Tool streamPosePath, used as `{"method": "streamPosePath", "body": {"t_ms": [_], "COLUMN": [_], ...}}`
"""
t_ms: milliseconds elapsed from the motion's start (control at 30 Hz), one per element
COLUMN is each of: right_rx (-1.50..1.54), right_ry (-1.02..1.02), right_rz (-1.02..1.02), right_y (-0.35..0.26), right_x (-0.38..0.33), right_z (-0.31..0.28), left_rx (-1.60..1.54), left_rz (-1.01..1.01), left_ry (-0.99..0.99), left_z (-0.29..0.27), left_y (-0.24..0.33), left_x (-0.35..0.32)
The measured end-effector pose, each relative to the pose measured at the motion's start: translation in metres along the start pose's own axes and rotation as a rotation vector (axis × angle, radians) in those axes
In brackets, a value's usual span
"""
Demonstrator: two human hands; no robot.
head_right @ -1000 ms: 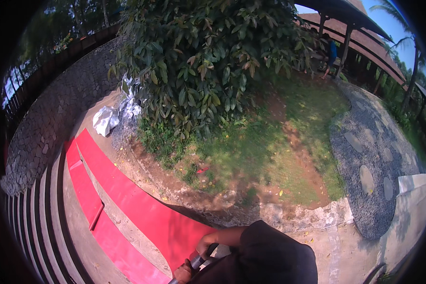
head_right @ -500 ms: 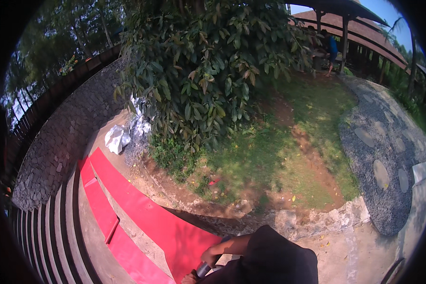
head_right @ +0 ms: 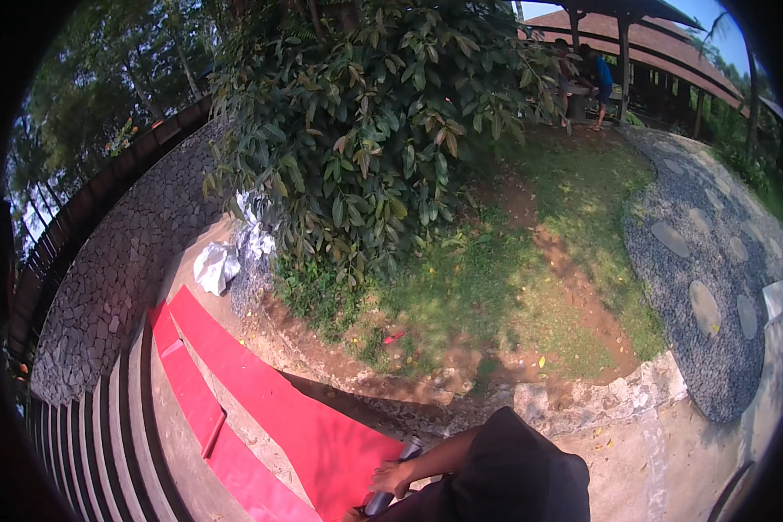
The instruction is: The person cuts a large red mat into strips using a utility knife, then rolls the strips into cylinders. The person works on a concrete surface near outdoor steps, handling the mat and knife throughout.
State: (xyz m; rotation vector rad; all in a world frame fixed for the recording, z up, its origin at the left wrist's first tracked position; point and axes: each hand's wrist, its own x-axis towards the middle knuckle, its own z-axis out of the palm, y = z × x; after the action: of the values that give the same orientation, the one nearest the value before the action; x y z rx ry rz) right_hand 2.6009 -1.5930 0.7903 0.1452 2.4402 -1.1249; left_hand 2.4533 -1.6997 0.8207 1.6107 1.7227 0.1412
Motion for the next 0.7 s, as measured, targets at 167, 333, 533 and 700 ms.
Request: {"method": "streamPosePath", "body": {"t_ms": [167, 333, 533, 700], "right_rx": [-0.028, 0.305, -0.729, 0.116], "right_ry": [0.109, -0.087, 0.852, -0.078], "right_rz": [0.112, -0.147, 0.065, 0.213], "right_y": [-0.045, 0.036, -0.002, -0.018], "right_x": [-0.065, -0.023, -0.022, -0.061], "right_z": [-0.027, 0.007, 0.046, -0.041], "left_rx": [0.062, 0.014, -0.524, 0.404], "left_rz": [-0.063, 0.005, -0.16, -0.113], "left_ry": [0.087, 0.145, -0.302, 0.209], "left_z": [0.011, 0.039, -0.011, 0.017], "left_y": [0.002, -0.013, -0.03, -0.004], "left_x": [-0.001, 0.0, -0.061, -0.067]}}
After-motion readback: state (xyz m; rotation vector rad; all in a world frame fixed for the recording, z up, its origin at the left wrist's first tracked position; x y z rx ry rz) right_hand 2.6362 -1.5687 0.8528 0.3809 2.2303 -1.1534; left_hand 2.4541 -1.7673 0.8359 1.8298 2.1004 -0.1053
